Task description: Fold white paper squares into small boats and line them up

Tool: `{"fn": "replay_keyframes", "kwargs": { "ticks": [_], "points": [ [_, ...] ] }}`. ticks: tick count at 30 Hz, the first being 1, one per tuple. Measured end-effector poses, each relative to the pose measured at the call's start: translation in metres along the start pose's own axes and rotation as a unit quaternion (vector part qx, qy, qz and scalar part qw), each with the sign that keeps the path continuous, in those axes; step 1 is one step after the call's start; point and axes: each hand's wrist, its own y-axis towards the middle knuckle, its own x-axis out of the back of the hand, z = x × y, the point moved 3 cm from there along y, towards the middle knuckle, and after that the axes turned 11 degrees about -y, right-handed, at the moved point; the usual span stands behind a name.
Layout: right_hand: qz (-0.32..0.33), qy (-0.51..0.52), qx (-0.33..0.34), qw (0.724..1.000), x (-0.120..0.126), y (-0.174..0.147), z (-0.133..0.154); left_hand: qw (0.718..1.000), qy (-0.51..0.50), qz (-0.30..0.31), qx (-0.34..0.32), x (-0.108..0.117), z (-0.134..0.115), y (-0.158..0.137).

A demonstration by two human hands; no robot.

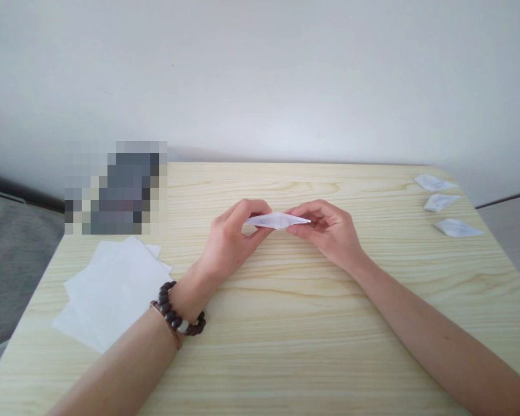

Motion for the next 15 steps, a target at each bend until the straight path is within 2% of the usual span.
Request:
{"fn": "replay_keyframes", "kwargs": {
  "ticks": [4,10,13,15],
  "points": [
    [0.005,-0.017,0.011,1.000,-0.001,0.000,0.001,0.999,0.009,0.033,0.018,-0.002,0.001,0.000],
    [0.006,-0.061,0.047,0.997,-0.001,-0.002,0.001,0.998,0.002,0.067,-0.012,-0.001,-0.001,0.003],
    [-0.009,-0.141,0.130,0.981,-0.003,-0.005,0.006,0.998,0.012,0.067,-0.017,-0.001,0.000,0.001],
    [-0.023,-0.240,0.208,0.948,-0.005,-0.009,0.011,0.997,0.020,0.064,-0.024,-0.001,0.001,0.000]
  ]
}}
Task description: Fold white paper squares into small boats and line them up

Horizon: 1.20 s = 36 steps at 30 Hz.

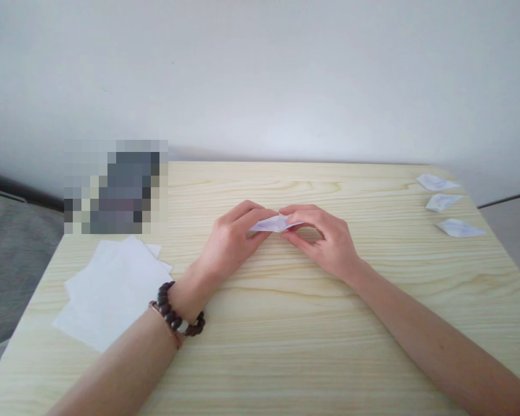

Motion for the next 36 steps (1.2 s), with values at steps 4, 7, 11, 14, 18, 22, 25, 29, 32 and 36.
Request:
{"fn": "replay_keyframes", "kwargs": {
  "ticks": [4,7,11,14,18,22,25,29,32,36],
  "points": [
    [-0.021,-0.161,0.064,0.985,0.001,-0.002,0.004,1.000,0.020,0.005,0.002,-0.002,0.001,-0.002],
    [-0.010,-0.200,0.073,0.977,0.001,-0.002,0.003,0.999,0.025,0.018,0.009,-0.004,0.001,-0.002],
    [0.003,-0.233,0.100,0.967,0.001,-0.002,0.004,0.999,0.010,0.019,0.031,-0.004,0.003,-0.001],
    [-0.003,-0.245,0.101,0.964,0.002,-0.002,0.005,0.998,-0.006,0.027,0.056,-0.004,0.004,-0.001],
    [-0.007,-0.251,0.115,0.961,0.003,-0.001,0.008,0.996,-0.011,0.034,0.080,-0.004,0.002,-0.002],
    [-0.010,-0.257,0.126,0.958,0.003,-0.001,0.010,0.996,-0.020,0.022,0.086,-0.004,-0.001,-0.003],
    [-0.030,-0.275,0.137,0.951,0.004,-0.001,0.011,0.997,-0.022,0.015,0.067,-0.004,-0.003,-0.003],
    [-0.043,-0.290,0.146,0.945,0.005,-0.002,0.012,0.998,-0.033,0.015,0.046,-0.004,-0.002,-0.003],
    [-0.026,-0.295,0.144,0.944,0.004,-0.001,0.012,0.997,-0.048,0.031,0.045,-0.004,0.000,-0.003],
    [-0.005,-0.292,0.140,0.946,0.002,0.000,0.013,0.997,-0.056,0.036,0.034,-0.003,0.001,-0.003]
  ]
}}
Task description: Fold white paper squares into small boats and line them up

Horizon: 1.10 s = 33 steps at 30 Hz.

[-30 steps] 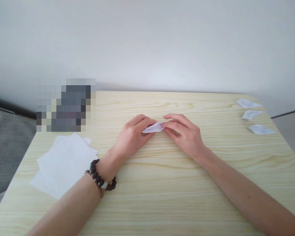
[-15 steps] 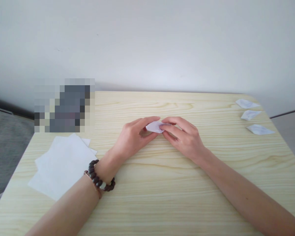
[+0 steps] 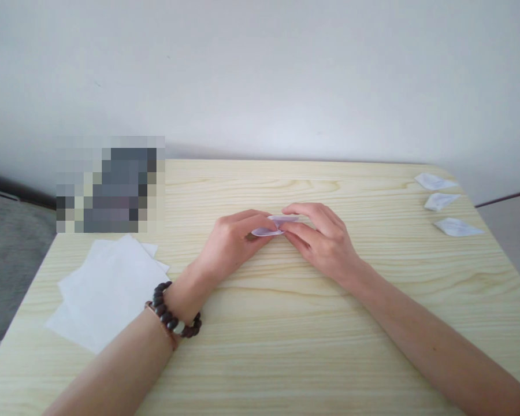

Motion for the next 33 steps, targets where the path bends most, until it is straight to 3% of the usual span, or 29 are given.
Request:
{"fn": "replay_keyframes", "kwargs": {
  "ticks": [19,26,33],
  "points": [
    [0.075,0.007,-0.007,0.997,-0.005,0.000,0.002,0.998,0.052,0.033,-0.019,0.003,0.006,0.003],
    [0.104,0.024,0.017,0.994,-0.008,-0.001,0.000,1.000,0.003,0.018,0.013,0.004,0.007,0.001],
    [0.116,0.056,-0.016,0.992,-0.012,-0.001,0.001,0.997,-0.024,0.009,0.078,0.002,0.007,0.001]
  ]
}}
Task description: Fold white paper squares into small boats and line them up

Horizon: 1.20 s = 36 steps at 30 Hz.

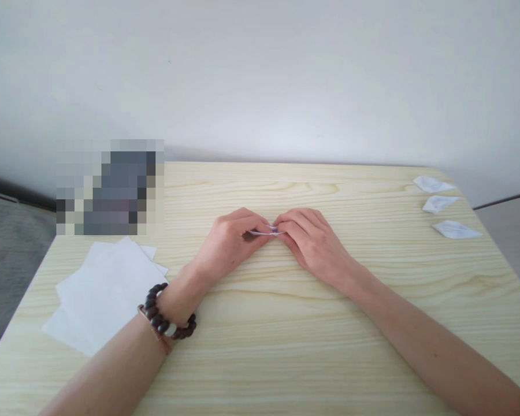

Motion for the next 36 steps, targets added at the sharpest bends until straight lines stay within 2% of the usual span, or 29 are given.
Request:
{"fn": "replay_keyframes", "kwargs": {
  "ticks": [5,9,13,16,22,30,36],
  "points": [
    [-0.020,0.020,-0.021,0.999,-0.001,0.000,-0.001,0.997,-0.012,-0.032,0.070,-0.001,0.004,-0.001],
    [-0.043,0.039,-0.039,0.998,-0.001,0.000,-0.003,0.988,-0.067,-0.060,0.123,0.001,0.006,-0.002],
    [-0.066,0.090,-0.055,0.992,0.003,0.000,-0.007,0.979,-0.131,-0.053,0.148,0.003,0.005,0.000],
    [-0.079,0.148,-0.090,0.982,0.006,-0.001,-0.011,0.972,-0.159,-0.052,0.162,0.004,0.004,0.001],
    [-0.065,0.202,-0.170,0.962,0.005,-0.001,-0.015,0.974,-0.151,-0.059,0.160,0.003,0.003,-0.001],
    [-0.039,0.260,-0.206,0.943,0.004,-0.001,-0.018,0.970,-0.146,-0.063,0.186,0.004,0.003,0.000],
    [-0.024,0.337,-0.243,0.909,0.001,-0.002,-0.022,0.956,-0.185,-0.012,0.228,0.010,0.013,0.003]
  ]
}}
